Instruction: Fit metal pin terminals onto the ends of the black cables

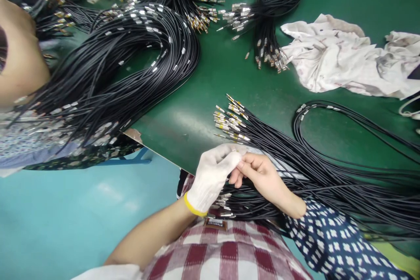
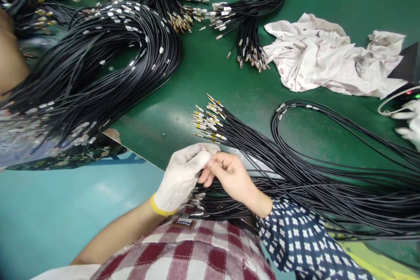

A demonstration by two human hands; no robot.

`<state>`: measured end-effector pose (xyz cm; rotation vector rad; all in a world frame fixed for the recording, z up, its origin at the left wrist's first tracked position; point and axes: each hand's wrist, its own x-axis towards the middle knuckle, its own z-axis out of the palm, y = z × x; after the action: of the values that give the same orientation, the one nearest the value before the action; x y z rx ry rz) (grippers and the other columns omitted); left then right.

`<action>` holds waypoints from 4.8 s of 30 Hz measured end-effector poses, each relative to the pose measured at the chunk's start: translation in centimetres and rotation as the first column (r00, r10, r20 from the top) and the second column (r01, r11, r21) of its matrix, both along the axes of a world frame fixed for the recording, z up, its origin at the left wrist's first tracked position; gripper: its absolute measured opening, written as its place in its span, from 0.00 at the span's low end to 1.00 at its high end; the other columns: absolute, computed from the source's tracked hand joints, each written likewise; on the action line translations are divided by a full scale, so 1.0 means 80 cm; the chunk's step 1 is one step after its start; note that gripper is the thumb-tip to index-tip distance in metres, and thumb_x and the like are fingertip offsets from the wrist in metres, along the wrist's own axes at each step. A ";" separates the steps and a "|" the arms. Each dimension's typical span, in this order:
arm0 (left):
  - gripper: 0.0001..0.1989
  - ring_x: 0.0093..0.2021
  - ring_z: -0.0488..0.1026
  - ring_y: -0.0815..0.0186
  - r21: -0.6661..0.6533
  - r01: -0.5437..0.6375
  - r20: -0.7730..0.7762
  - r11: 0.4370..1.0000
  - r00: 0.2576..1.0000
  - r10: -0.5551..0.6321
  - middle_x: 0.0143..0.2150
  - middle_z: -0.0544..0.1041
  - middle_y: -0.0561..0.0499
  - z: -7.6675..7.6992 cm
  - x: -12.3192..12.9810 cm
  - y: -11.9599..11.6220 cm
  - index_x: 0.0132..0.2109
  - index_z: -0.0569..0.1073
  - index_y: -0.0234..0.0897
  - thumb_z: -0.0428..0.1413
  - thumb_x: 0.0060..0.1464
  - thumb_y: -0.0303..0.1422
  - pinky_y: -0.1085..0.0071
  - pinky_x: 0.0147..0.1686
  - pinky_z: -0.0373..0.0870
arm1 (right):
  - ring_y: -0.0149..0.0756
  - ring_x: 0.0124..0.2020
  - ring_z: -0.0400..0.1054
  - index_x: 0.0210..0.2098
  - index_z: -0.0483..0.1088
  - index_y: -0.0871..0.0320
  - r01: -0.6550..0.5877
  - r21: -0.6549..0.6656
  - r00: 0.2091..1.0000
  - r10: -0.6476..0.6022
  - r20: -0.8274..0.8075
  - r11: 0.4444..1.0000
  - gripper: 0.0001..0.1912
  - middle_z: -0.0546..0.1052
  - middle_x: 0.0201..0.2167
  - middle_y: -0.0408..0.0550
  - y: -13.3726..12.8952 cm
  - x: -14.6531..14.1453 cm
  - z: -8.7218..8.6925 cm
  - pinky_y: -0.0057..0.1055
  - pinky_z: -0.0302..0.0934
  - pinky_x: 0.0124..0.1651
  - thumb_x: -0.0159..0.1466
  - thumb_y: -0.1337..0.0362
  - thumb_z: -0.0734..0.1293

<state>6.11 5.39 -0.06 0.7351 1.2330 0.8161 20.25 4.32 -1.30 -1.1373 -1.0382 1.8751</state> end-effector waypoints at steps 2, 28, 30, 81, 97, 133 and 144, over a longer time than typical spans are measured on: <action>0.10 0.36 0.75 0.67 0.011 0.018 0.020 1.000 1.000 -0.018 0.36 0.80 0.49 -0.001 -0.002 0.000 0.40 0.81 0.34 0.61 0.55 0.35 0.74 0.37 0.72 | 0.31 0.21 0.72 0.28 0.74 0.60 -0.005 -0.009 1.000 0.005 -0.030 1.000 0.21 0.80 0.23 0.46 0.001 0.001 0.000 0.28 0.68 0.30 0.65 0.47 0.69; 0.08 0.33 0.74 0.69 0.046 -0.083 -0.102 0.996 0.991 0.087 0.33 0.79 0.50 0.000 -0.014 -0.018 0.34 0.80 0.33 0.60 0.54 0.33 0.76 0.34 0.70 | 0.30 0.22 0.67 0.26 0.70 0.59 -0.020 0.168 0.987 -0.007 0.159 0.986 0.23 0.77 0.22 0.46 -0.018 -0.014 -0.008 0.28 0.63 0.29 0.69 0.47 0.64; 0.07 0.32 0.74 0.69 0.050 -0.087 -0.110 0.995 0.990 0.092 0.32 0.79 0.50 0.000 -0.013 -0.018 0.34 0.80 0.33 0.59 0.54 0.33 0.76 0.34 0.69 | 0.30 0.22 0.66 0.26 0.70 0.59 -0.020 0.166 0.987 -0.007 0.162 0.986 0.24 0.77 0.22 0.46 -0.018 -0.014 -0.008 0.28 0.63 0.29 0.68 0.47 0.64; 0.09 0.35 0.76 0.66 0.175 0.042 -0.188 0.984 0.982 -0.008 0.35 0.80 0.48 -0.004 -0.024 -0.024 0.37 0.79 0.33 0.58 0.56 0.35 0.73 0.36 0.72 | 0.33 0.24 0.71 0.26 0.72 0.58 -0.159 0.308 0.955 0.067 0.289 0.938 0.26 0.78 0.22 0.47 -0.019 -0.009 -0.004 0.30 0.65 0.32 0.72 0.48 0.59; 0.06 0.46 0.74 0.61 0.460 0.526 -0.707 0.716 0.704 -0.062 0.43 0.80 0.51 -0.007 -0.056 -0.033 0.39 0.77 0.40 0.55 0.61 0.30 0.63 0.54 0.64 | 0.38 0.32 0.70 0.38 0.75 0.57 -0.410 0.639 0.441 -0.472 0.763 0.651 0.06 0.77 0.33 0.48 0.003 0.056 0.017 0.35 0.62 0.38 0.68 0.62 0.68; 0.13 0.33 0.65 0.67 0.241 0.397 -0.338 0.886 0.890 -0.307 0.30 0.68 0.55 0.011 -0.079 -0.002 0.30 0.67 0.38 0.47 0.63 0.34 0.73 0.36 0.62 | 0.30 0.20 0.57 0.27 0.66 0.56 -0.172 0.186 0.943 0.107 0.316 0.967 0.20 0.66 0.17 0.39 -0.011 -0.031 0.011 0.28 0.55 0.26 0.67 0.48 0.66; 0.13 0.30 0.60 0.69 0.257 0.415 -0.273 0.873 0.898 -0.346 0.27 0.63 0.57 0.004 -0.077 0.001 0.28 0.64 0.37 0.47 0.61 0.33 0.73 0.32 0.58 | 0.31 0.23 0.54 0.27 0.65 0.56 -0.119 0.200 0.950 0.054 0.307 0.973 0.20 0.63 0.21 0.40 -0.014 -0.031 0.005 0.29 0.52 0.27 0.66 0.48 0.66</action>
<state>-0.04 5.51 0.28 1.3127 1.1081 0.6113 17.74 3.23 -0.87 -1.2878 -1.4460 1.6360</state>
